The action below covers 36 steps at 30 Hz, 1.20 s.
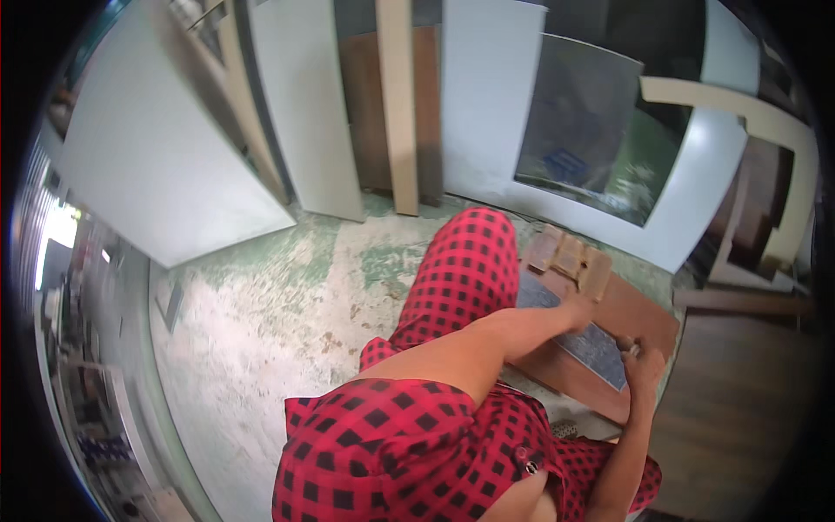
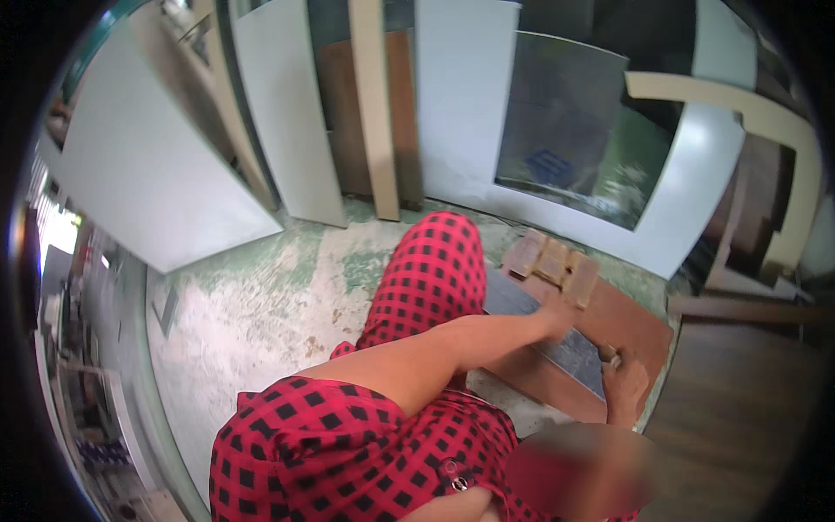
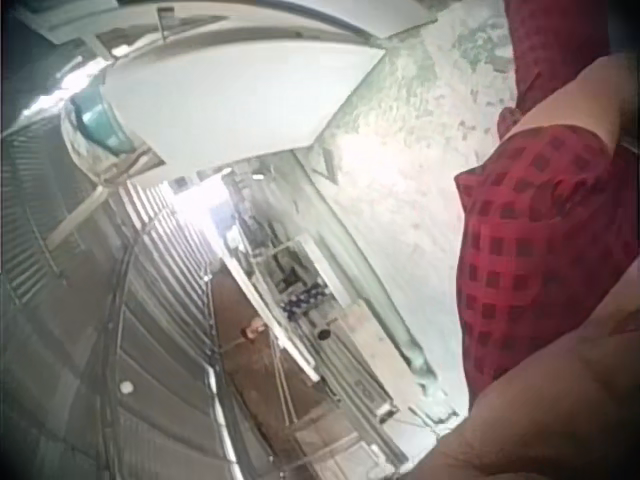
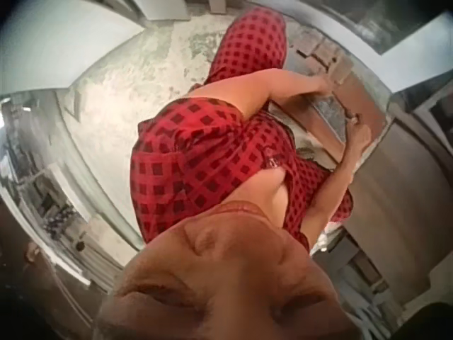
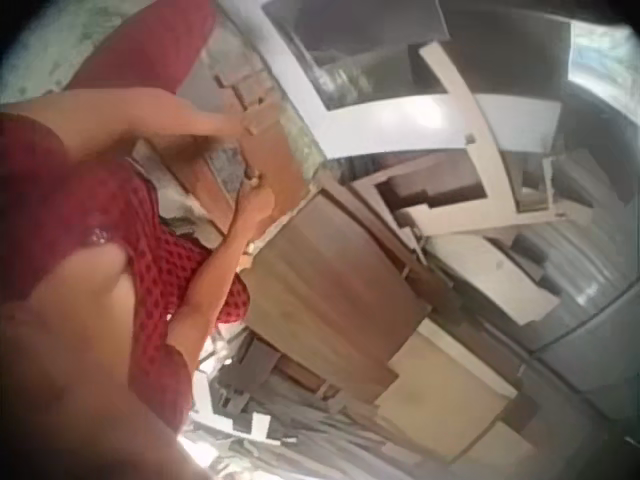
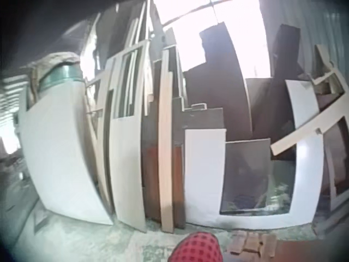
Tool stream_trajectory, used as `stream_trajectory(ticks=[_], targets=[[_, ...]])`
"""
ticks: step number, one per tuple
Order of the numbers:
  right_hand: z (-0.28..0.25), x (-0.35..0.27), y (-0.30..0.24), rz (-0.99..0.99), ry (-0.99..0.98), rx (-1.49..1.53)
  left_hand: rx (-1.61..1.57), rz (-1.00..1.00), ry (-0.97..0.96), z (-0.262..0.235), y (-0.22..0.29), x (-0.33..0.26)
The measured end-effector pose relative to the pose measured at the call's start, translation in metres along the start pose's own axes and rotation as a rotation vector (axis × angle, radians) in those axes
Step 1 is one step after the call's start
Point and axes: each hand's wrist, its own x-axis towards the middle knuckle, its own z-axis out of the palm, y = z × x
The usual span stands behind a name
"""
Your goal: The recorder uses a hand-held scraper tool to remove material from the surface of small wood blocks and larger wood panels in a workshop environment.
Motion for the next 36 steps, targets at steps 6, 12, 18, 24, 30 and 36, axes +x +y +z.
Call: stream_trajectory(ticks=[6, 12, 18, 24, 30, 36], targets=[[0.019, 0.003, -0.017, -0.022, -0.027, -0.073, -0.254, 0.075, 0.031, -0.033, 0.02, -0.014], [0.024, 0.008, -0.043, -0.092, -0.083, -0.114, -0.09, 0.029, 0.056, -0.044, 0.014, -0.028], [0.014, 0.005, -0.058, -0.171, -0.245, 0.07, -0.269, 0.217, 0.344, -0.04, 0.0, -0.029], [0.042, -0.005, -0.055, -0.213, -0.378, -0.02, -0.529, 0.455, 0.501, -0.116, 0.005, -0.06], [0.051, -0.007, -0.055, -0.263, -0.301, 0.056, -0.825, 0.773, 0.355, -0.266, 0.088, -0.192], [0.044, 0.003, -0.06, -0.257, -0.415, 0.034, -0.203, 1.223, 0.663, -0.332, 0.172, -0.274]])
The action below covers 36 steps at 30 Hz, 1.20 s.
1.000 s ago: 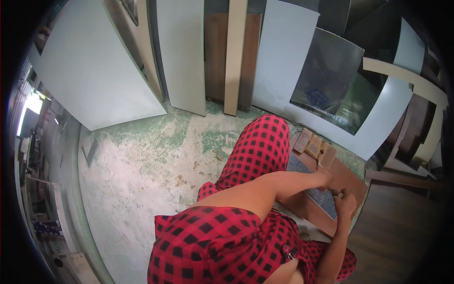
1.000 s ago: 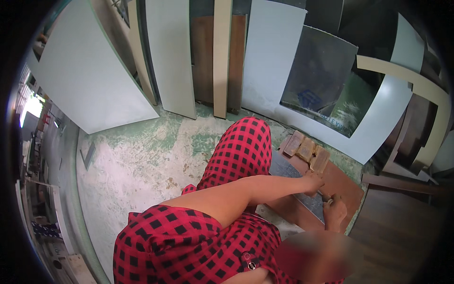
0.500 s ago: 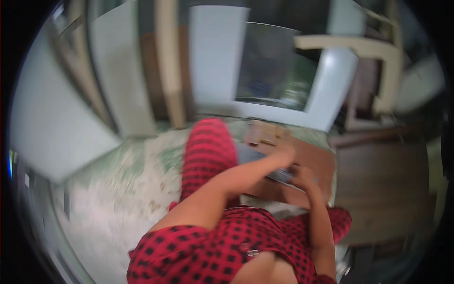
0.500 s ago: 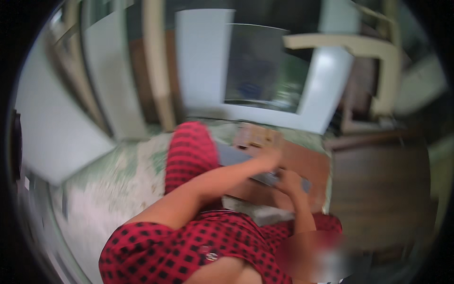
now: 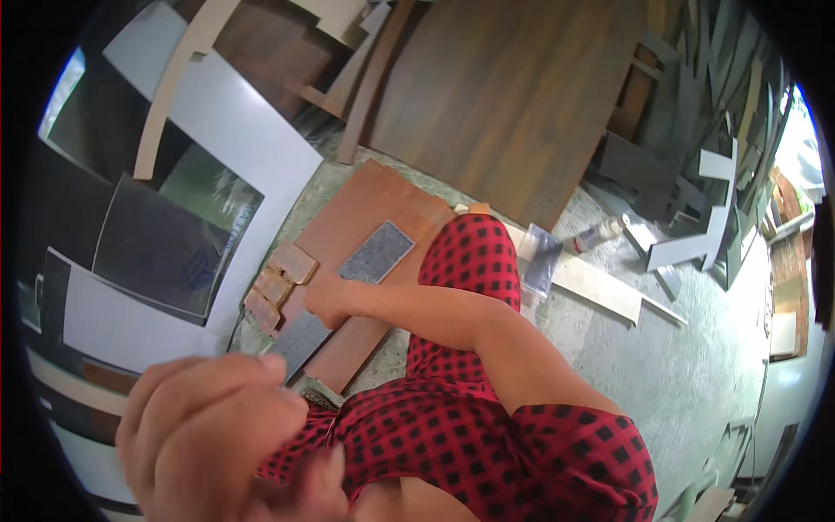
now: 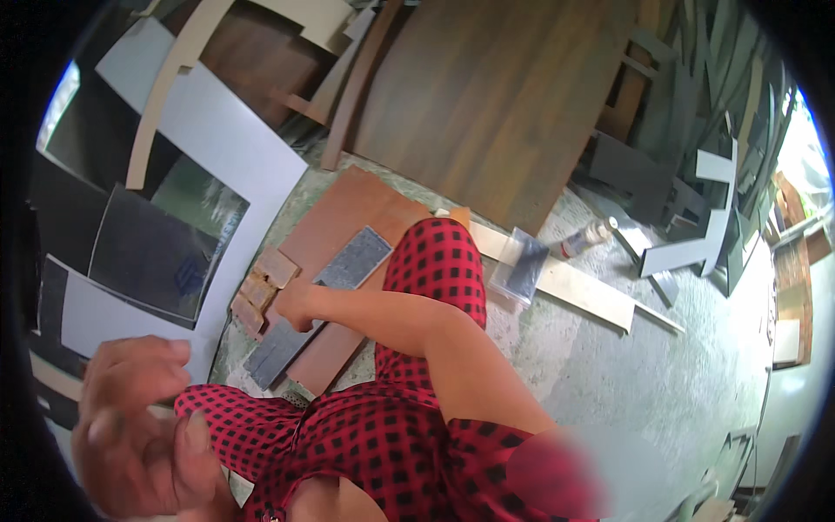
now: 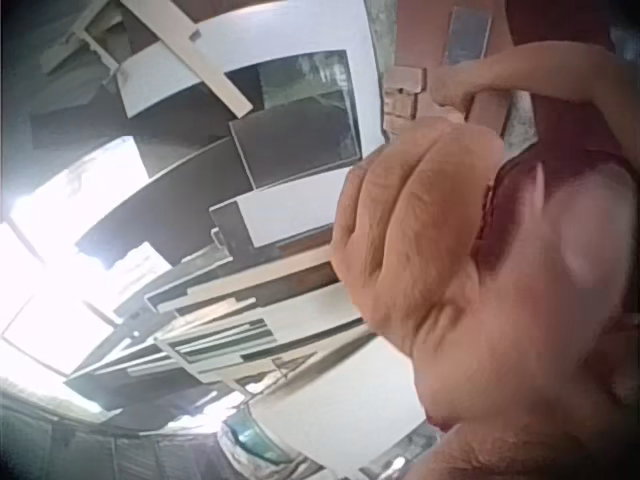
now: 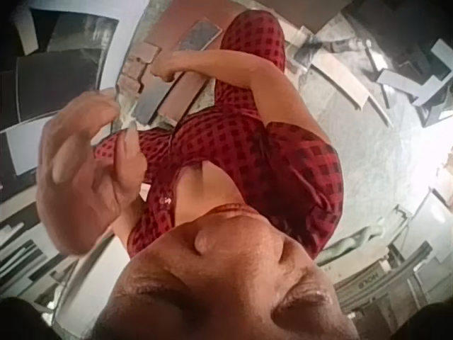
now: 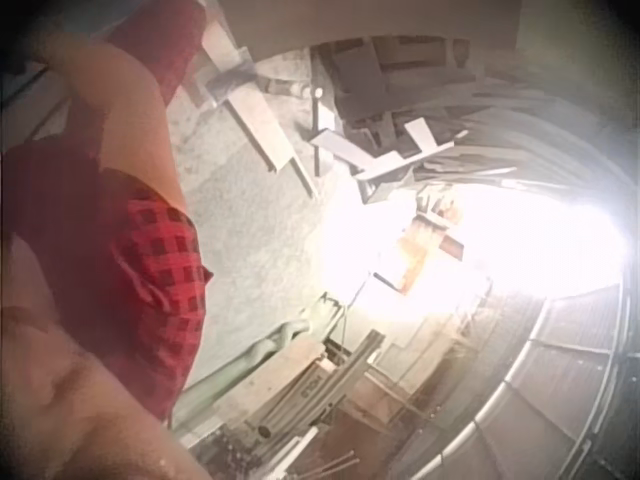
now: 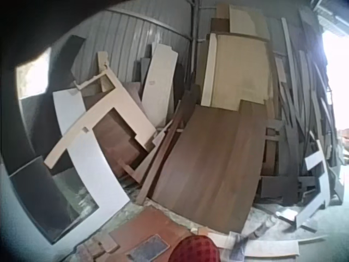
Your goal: The recorder uses a hand-held scraper tool to remove material from the surface of small wood blocks and larger wood panels in a workshop environment.
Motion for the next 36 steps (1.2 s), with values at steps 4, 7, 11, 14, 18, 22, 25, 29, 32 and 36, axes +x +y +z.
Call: stream_trajectory(ticks=[4, 7, 11, 14, 18, 22, 25, 29, 32, 36], targets=[[-0.008, 0.0, -0.002, -0.007, -0.034, -0.022, 0.125, 0.025, -0.348, -0.011, 0.01, 0.03], [-0.013, 0.003, -0.003, 0.033, -0.123, -0.04, 0.152, -0.026, -0.6, -0.019, 0.024, 0.049], [-0.016, 0.004, -0.004, 0.042, -0.141, -0.054, 0.101, -0.072, -0.801, -0.007, 0.033, 0.06], [-0.017, 0.003, -0.002, 0.047, -0.141, -0.051, -0.286, -0.008, -0.336, 0.015, 0.035, 0.046], [-0.019, 0.003, -0.002, 0.048, -0.146, -0.023, -0.269, 0.111, -0.627, -0.016, 0.03, 0.047], [-0.021, 0.001, -0.002, 0.041, -0.11, -0.051, -0.283, 0.035, -0.327, 0.005, 0.003, -0.018], [-0.021, -0.001, 0.001, 0.101, -0.12, 0.004, 0.209, -0.361, -0.24, 0.012, -0.069, -0.104], [-0.022, -0.003, 0.009, 0.067, -0.099, 0.035, 0.572, -0.935, -0.563, -0.04, -0.157, -0.216], [-0.021, -0.001, 0.011, 0.072, -0.088, 0.034, 0.417, -1.378, -0.719, -0.073, -0.157, -0.276], [-0.018, 0.002, 0.007, 0.094, -0.091, 0.044, -0.14, -1.834, -0.343, -0.07, -0.122, -0.304]])
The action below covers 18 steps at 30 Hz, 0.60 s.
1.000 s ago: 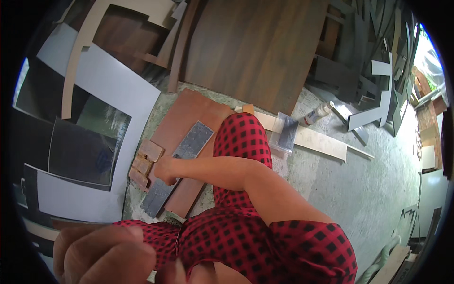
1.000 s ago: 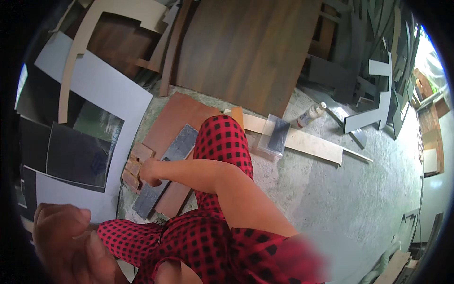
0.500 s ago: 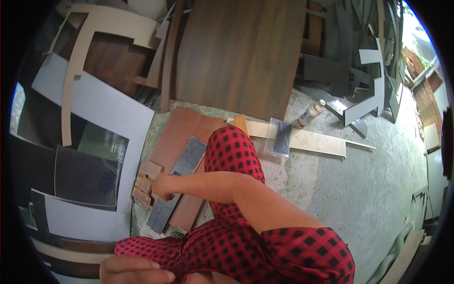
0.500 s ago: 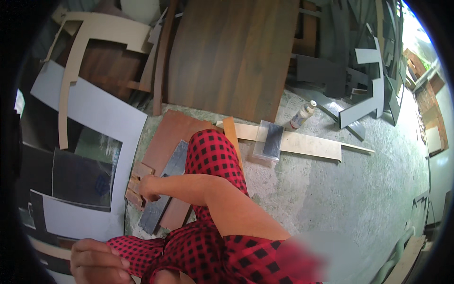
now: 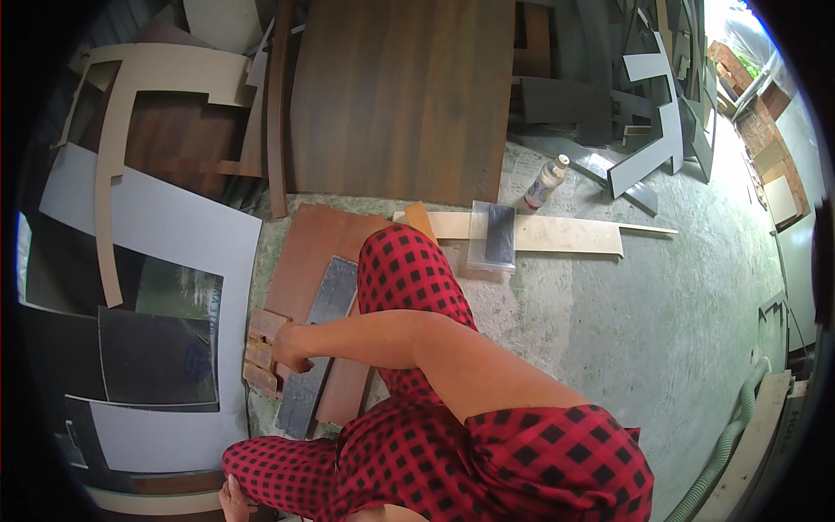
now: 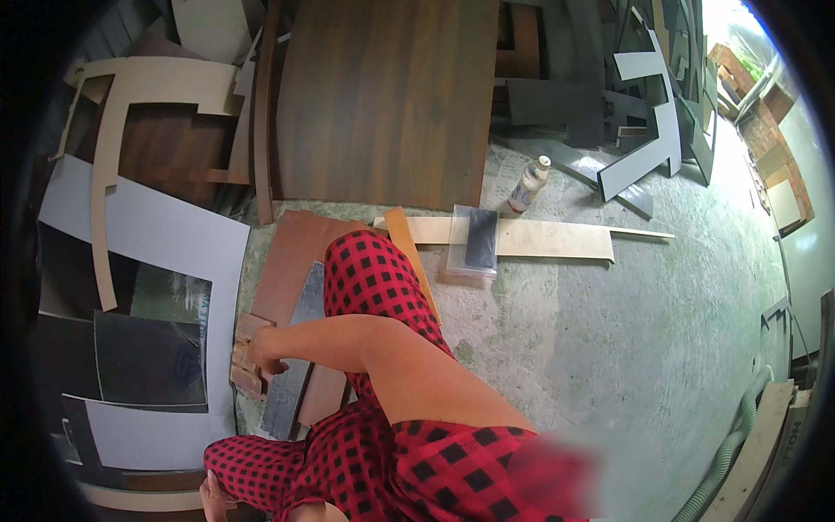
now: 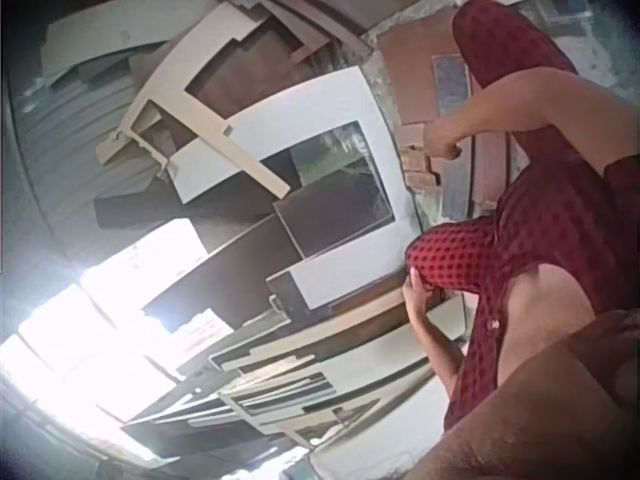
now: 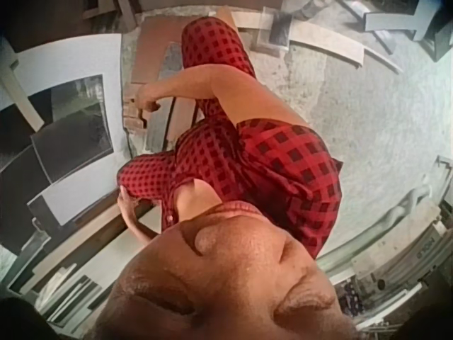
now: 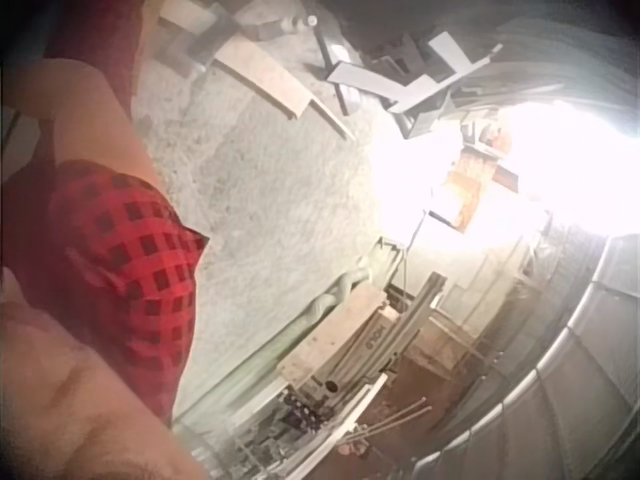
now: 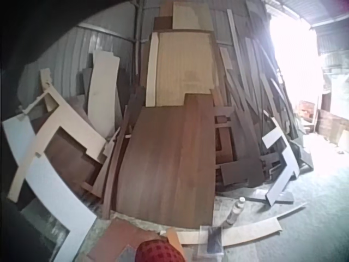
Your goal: The recorder uses a hand-held scraper tool to remove material from the surface of small wood blocks and larger wood panels in a workshop environment.
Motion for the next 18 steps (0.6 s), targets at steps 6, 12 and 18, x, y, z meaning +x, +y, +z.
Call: stream_trajectory(ticks=[6, 12, 18], targets=[[-0.004, -0.001, -0.008, -0.006, -0.011, -0.025, 0.107, 0.088, -0.223, -0.002, 0.007, -0.019], [-0.003, -0.004, -0.007, -0.015, 0.0, -0.015, 0.51, 0.13, -0.683, 0.014, 0.017, -0.028], [0.003, 0.0, 0.0, -0.008, 0.024, -0.017, 0.756, 0.269, -0.641, 0.035, 0.075, -0.032]])
